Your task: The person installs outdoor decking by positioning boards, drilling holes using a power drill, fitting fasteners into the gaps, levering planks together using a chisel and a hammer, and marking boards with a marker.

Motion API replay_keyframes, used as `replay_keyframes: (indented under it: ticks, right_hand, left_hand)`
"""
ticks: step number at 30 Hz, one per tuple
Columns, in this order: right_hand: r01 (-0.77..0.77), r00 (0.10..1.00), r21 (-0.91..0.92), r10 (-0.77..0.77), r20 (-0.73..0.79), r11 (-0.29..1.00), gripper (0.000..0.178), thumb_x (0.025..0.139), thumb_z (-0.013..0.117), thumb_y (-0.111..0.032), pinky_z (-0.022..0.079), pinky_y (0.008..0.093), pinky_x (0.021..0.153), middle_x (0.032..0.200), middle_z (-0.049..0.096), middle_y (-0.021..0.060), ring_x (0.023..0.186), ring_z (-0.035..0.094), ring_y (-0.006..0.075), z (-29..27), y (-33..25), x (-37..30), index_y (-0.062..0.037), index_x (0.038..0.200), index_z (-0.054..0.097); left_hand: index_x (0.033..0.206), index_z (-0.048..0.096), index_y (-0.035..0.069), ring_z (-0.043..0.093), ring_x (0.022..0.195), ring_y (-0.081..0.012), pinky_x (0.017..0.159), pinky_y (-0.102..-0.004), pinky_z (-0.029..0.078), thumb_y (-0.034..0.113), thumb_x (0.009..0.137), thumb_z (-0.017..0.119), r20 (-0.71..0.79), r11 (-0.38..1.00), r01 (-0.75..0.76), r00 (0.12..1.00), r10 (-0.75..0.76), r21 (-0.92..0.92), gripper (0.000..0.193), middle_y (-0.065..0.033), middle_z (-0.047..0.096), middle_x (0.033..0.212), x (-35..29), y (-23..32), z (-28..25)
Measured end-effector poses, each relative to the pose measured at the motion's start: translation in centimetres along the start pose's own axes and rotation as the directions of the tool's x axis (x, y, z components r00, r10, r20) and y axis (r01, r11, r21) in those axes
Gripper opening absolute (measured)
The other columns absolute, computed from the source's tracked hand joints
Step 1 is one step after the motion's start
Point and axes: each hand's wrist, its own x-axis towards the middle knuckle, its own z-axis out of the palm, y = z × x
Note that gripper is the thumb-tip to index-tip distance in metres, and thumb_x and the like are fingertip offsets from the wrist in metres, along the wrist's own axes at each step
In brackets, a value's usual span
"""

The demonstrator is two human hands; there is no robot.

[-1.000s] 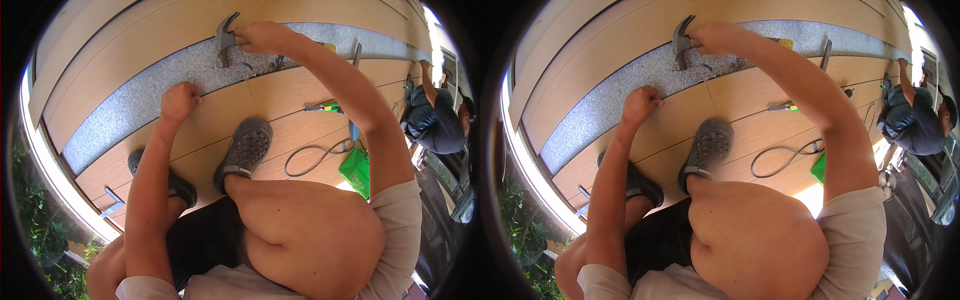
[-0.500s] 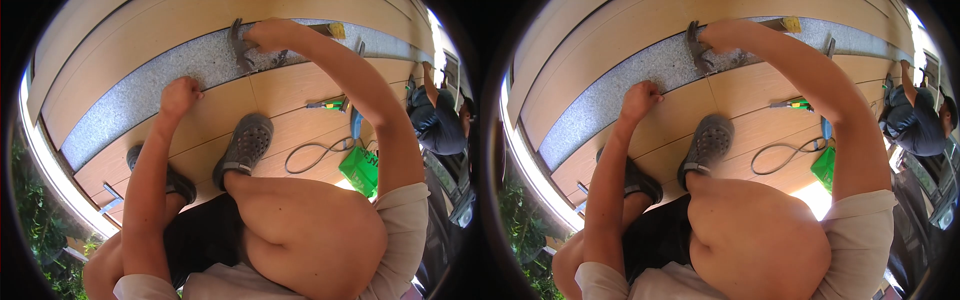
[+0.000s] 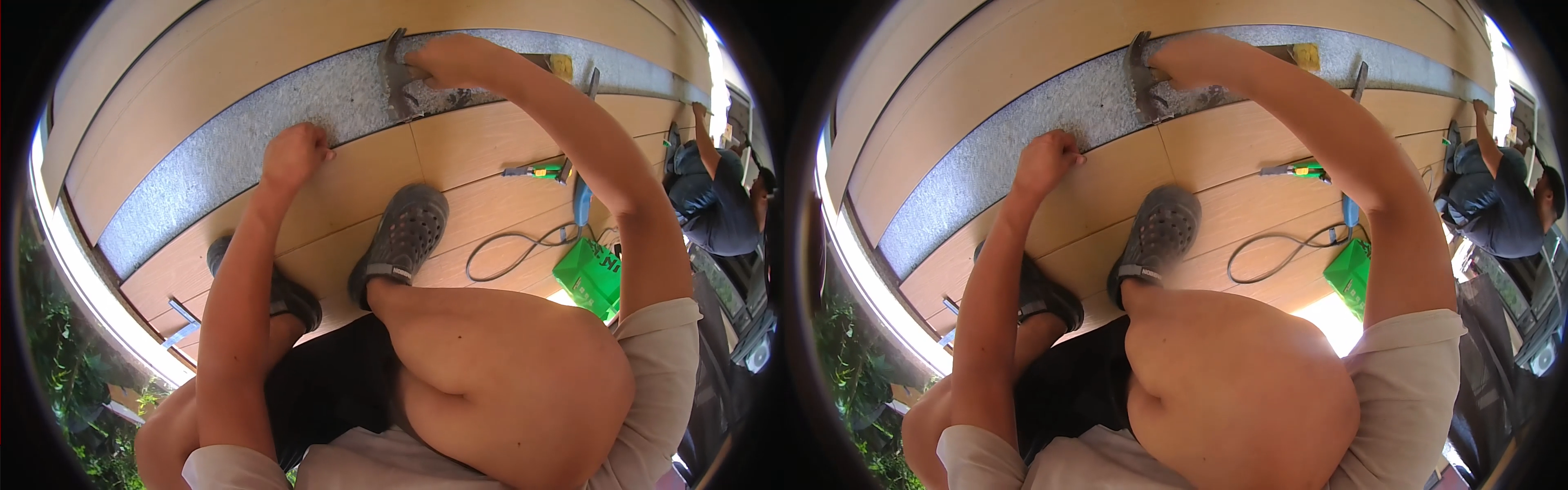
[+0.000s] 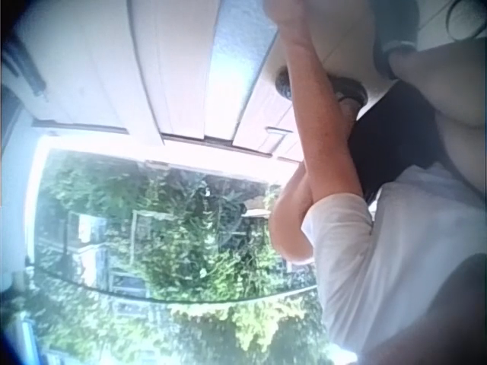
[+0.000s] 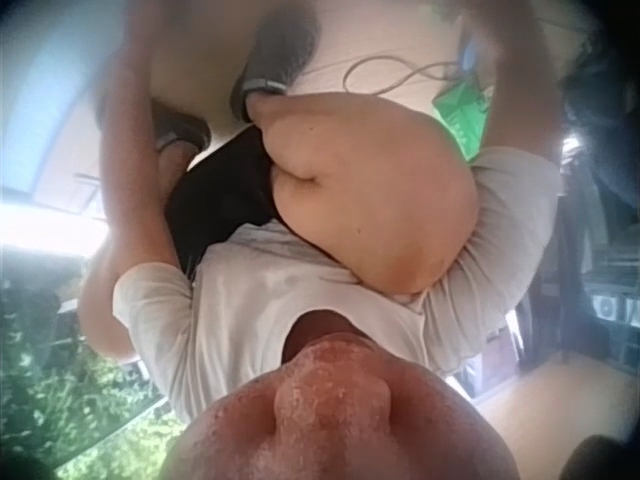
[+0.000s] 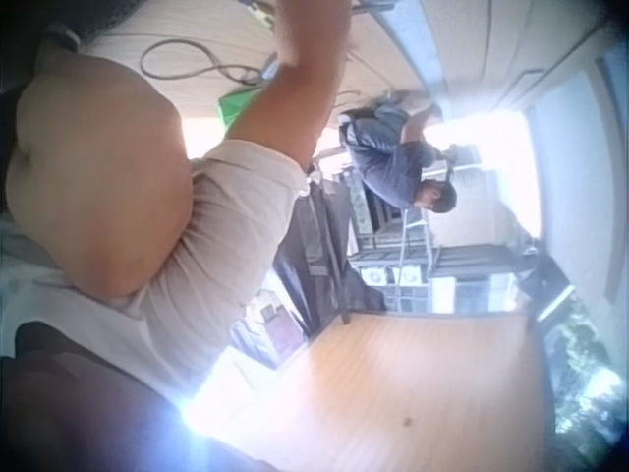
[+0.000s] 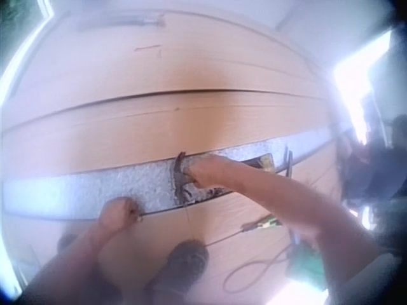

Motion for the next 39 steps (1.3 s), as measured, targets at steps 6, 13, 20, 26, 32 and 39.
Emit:
replay_keyframes:
  ticks: [6,13,20,26,32,39]
  right_hand:
    - [-0.144,0.988,0.125,0.149,-0.03,0.982,0.024,0.084,0.065,-0.02,0.054,0.0477,0.073,0.088,0.069,0.014,0.085,0.068,0.0346,0.1,1.1,-0.8,-0.0106,0.107,0.061]
    - [-0.087,0.996,-0.038,0.087,-0.006,0.995,0.022,0.086,0.066,-0.021,0.054,0.0464,0.071,0.086,0.069,0.0129,0.085,0.068,0.0338,0.5,1.0,-1.8,-0.0115,0.106,0.061]
    - [-0.127,0.991,0.029,0.129,-0.048,0.991,0.021,0.087,0.065,-0.016,0.054,0.0468,0.071,0.085,0.068,0.0134,0.085,0.068,0.0337,0.2,1.2,-1.3,-0.0117,0.107,0.06]
    - [-0.138,0.99,0.069,0.139,-0.007,0.988,0.02,0.087,0.064,-0.013,0.054,0.0476,0.071,0.085,0.069,0.0135,0.084,0.068,0.0346,0.3,1.8,-1.3,-0.0104,0.107,0.06]
    - [-0.08,0.996,0.023,0.081,-0.039,0.997,0.018,0.088,0.063,-0.013,0.055,0.0477,0.071,0.083,0.069,0.0135,0.082,0.068,0.0346,0.1,1.9,-1.1,-0.0108,0.105,0.059]
    - [-0.03,0.999,-0.048,0.029,-0.021,0.998,0.02,0.087,0.065,-0.015,0.054,0.0479,0.068,0.08,0.067,0.0131,0.08,0.068,0.0342,-0.3,1.4,-1.3,-0.0115,0.106,0.059]
  left_hand:
    - [0.082,0.069,0.004,0.065,0.086,-0.0365,0.076,-0.0452,0.052,0.019,0.076,0.076,-0.009,0.999,-0.029,1.0,0.029,-0.017,0.018,-0.0148,0.068,0.09,-0.2,-0.2,0.6]
    - [0.082,0.071,0.006,0.067,0.085,-0.0371,0.074,-0.0467,0.053,0.022,0.074,0.076,-0.035,0.997,-0.071,0.997,0.072,0.019,0.018,-0.0167,0.069,0.089,-0.2,-1.1,0.5]
    - [0.08,0.07,0.005,0.067,0.086,-0.0366,0.075,-0.0458,0.053,0.02,0.076,0.076,0.044,1.0,0.011,0.999,-0.011,0.008,0.016,-0.0156,0.069,0.088,0.2,-0.5,0.1]
    - [0.082,0.07,0.005,0.066,0.087,-0.0368,0.075,-0.0458,0.053,0.02,0.076,0.076,0.042,1.0,-0.01,0.999,0.009,0.022,0.017,-0.0158,0.069,0.091,0.3,-0.3,0.3]
    - [0.082,0.069,0.005,0.066,0.088,-0.0365,0.076,-0.0458,0.053,0.02,0.076,0.076,0.055,1.0,-0.001,0.998,0.0,0.016,0.017,-0.0154,0.069,0.091,0.3,-0.7,0.5]
    - [0.081,0.068,0.002,0.066,0.086,-0.0375,0.075,-0.0461,0.052,0.018,0.076,0.075,0.03,1.0,-0.015,0.999,0.015,-0.026,0.018,-0.0166,0.069,0.091,0.1,-0.3,0.2]
